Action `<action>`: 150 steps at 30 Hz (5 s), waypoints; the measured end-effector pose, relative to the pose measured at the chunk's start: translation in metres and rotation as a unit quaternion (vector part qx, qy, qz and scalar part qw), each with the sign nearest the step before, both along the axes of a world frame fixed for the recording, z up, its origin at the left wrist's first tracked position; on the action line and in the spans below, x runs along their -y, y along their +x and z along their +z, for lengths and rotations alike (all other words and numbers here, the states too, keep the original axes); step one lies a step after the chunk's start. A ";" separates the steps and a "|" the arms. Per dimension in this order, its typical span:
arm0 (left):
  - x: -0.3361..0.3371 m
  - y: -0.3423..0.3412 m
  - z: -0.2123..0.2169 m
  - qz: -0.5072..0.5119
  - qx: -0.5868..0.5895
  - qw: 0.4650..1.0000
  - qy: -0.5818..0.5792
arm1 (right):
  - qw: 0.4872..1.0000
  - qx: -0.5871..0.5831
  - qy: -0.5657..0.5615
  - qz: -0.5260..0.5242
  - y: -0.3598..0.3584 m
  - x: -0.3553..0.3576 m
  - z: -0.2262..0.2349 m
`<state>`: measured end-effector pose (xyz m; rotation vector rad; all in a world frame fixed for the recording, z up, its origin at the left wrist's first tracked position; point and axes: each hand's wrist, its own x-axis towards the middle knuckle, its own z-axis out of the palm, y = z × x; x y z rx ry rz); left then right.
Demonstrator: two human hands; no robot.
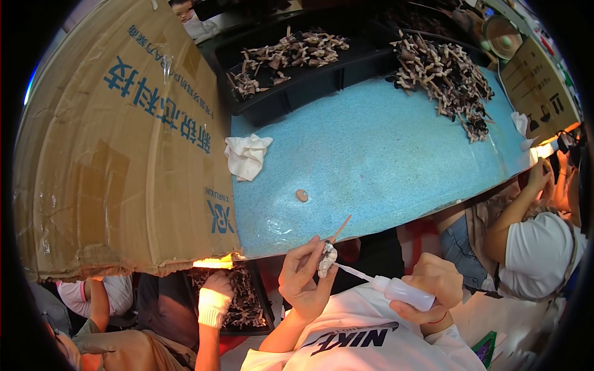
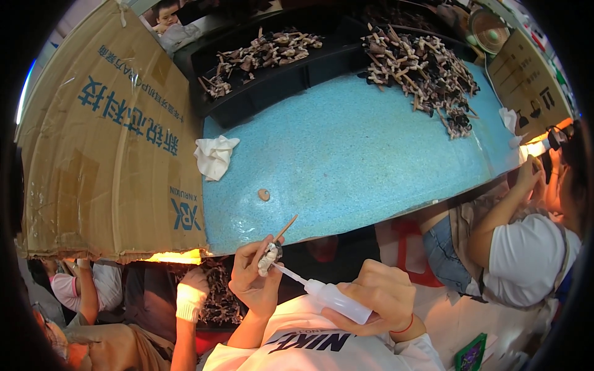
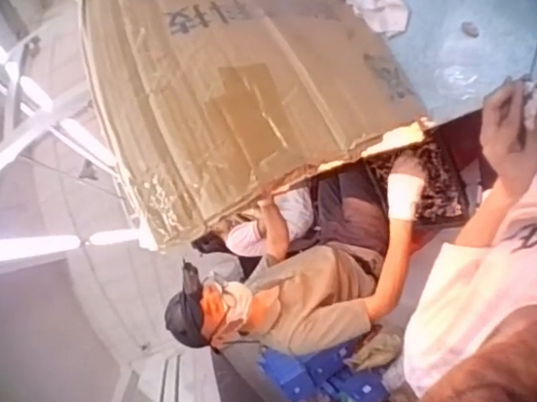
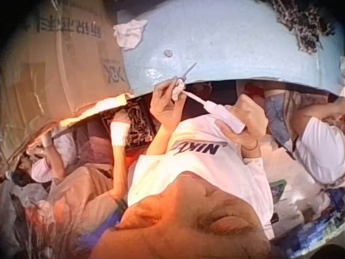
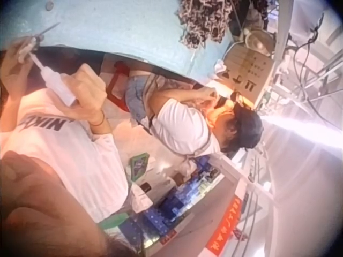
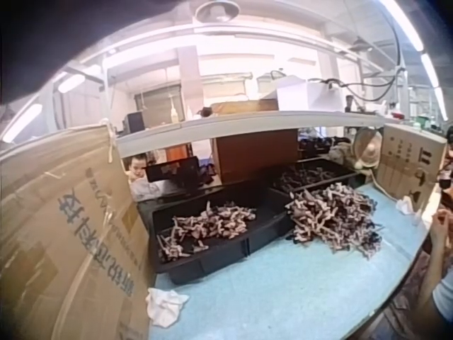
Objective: The person assembles small plastic figurines by applying glue from a bottle to small parts and joining them by hand.
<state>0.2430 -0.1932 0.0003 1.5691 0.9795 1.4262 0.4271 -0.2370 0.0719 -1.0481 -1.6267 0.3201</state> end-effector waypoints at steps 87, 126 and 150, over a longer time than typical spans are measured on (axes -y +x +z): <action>-0.020 -0.031 0.000 -0.031 0.374 0.892 -0.253 | 0.952 -0.265 -0.146 -0.034 0.032 -0.106 -0.083; -0.015 -0.035 -0.002 0.098 0.270 0.941 -0.180 | 0.947 0.295 -0.130 -0.002 -0.048 -0.139 -0.068; -0.013 -0.022 -0.013 0.193 -0.087 0.966 0.148 | 0.778 -0.425 -0.406 0.224 -0.065 -0.058 -0.010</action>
